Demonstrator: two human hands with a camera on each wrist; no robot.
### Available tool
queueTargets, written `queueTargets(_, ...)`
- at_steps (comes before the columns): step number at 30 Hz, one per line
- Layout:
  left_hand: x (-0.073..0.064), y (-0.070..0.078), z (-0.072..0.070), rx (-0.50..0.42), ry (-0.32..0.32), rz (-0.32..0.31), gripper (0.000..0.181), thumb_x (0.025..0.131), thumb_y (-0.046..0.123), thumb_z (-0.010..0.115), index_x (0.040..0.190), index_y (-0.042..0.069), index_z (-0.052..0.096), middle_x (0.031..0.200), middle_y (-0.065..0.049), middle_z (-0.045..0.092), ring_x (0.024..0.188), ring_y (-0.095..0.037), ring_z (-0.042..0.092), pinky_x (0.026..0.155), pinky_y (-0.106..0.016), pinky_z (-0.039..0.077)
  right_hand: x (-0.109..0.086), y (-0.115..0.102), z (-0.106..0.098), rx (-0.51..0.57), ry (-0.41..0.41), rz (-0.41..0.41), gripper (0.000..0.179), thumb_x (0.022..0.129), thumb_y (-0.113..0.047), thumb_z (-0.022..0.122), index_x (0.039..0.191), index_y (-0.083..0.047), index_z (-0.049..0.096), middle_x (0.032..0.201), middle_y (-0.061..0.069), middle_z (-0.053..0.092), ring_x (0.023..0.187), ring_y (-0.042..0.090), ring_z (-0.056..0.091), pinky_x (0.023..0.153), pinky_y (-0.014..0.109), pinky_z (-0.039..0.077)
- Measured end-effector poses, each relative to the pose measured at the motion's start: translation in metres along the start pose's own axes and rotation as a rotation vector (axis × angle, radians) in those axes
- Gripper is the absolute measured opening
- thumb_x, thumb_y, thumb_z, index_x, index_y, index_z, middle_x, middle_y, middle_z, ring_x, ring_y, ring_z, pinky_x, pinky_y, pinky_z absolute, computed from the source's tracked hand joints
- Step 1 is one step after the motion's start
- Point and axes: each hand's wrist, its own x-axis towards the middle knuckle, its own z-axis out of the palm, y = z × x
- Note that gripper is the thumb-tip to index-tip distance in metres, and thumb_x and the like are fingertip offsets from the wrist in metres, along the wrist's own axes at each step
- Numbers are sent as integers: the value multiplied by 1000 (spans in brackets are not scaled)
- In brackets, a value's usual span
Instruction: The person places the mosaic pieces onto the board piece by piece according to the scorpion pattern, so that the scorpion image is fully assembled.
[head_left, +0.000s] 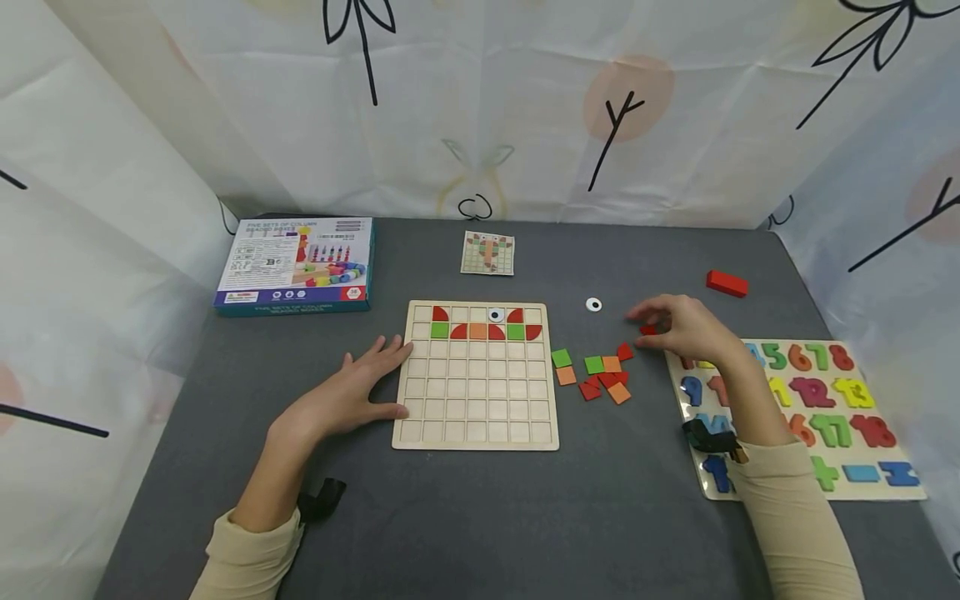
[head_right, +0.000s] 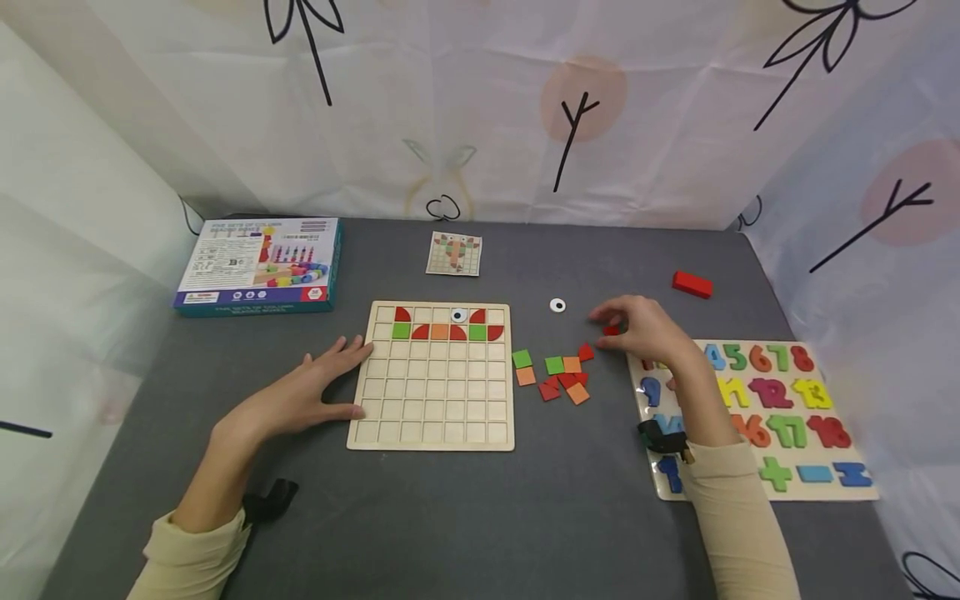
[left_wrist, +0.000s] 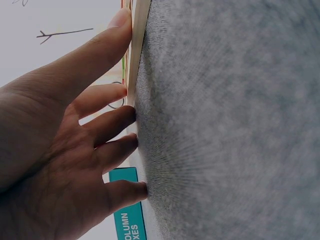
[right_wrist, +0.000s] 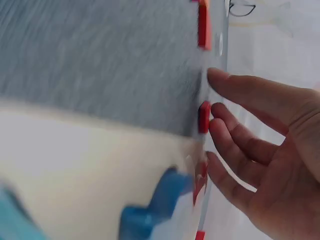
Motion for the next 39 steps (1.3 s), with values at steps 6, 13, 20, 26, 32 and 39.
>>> queueTargets(6, 0, 1, -1, -3, -1, 0, 98, 95, 31, 85, 173, 11, 29, 181, -20, 19, 171, -48, 6, 128, -83, 4, -2, 11, -5, -49, -10, 22, 40, 94, -12, 85, 131, -3, 75, 124, 22, 74, 110, 34, 70, 92, 43, 59)
queueTargets(13, 0, 2, 0, -7, 2, 2, 97, 96, 31, 84, 173, 11, 29, 181, -20, 20, 170, -48, 7, 128, -83, 4, 2, 13, -8, -35, -33, 66, 33, 94, -12, 85, 123, 1, 76, 109, 17, 78, 96, 24, 70, 77, 20, 55)
queueTargets(20, -1, 1, 0, -4, -2, -2, 97, 96, 31, 84, 173, 12, 29, 181, -20, 20, 170, -48, 7, 128, -83, 4, 6, 9, -8, -57, -55, 32, 27, 95, -12, 83, 117, 3, 78, 101, 15, 80, 87, 19, 71, 72, 18, 54)
queueTargets(26, -1, -1, 0, 4, -4, -6, 98, 96, 30, 85, 173, 12, 27, 182, -20, 19, 171, -48, 6, 128, -83, 4, 11, 4, -7, -66, -64, 1, 21, 95, -8, 82, 113, 3, 78, 103, 16, 80, 91, 22, 74, 73, 16, 56)
queueTargets(32, -1, 0, -1, -1, -1, -3, 98, 95, 31, 85, 173, 12, 28, 182, -20, 19, 170, -48, 6, 128, -83, 3, 14, 1, -7, -113, -61, 0, 19, 94, -11, 83, 106, 3, 78, 97, 14, 79, 87, 20, 73, 71, 17, 56)
queueTargets(39, -1, 1, -1, 0, -2, -2, 98, 96, 32, 84, 173, 12, 28, 182, -20, 19, 170, -48, 7, 128, -83, 4, 15, -2, -6, -140, -49, 5, 20, 93, -14, 82, 102, 3, 78, 94, 12, 79, 84, 18, 72, 69, 19, 55)
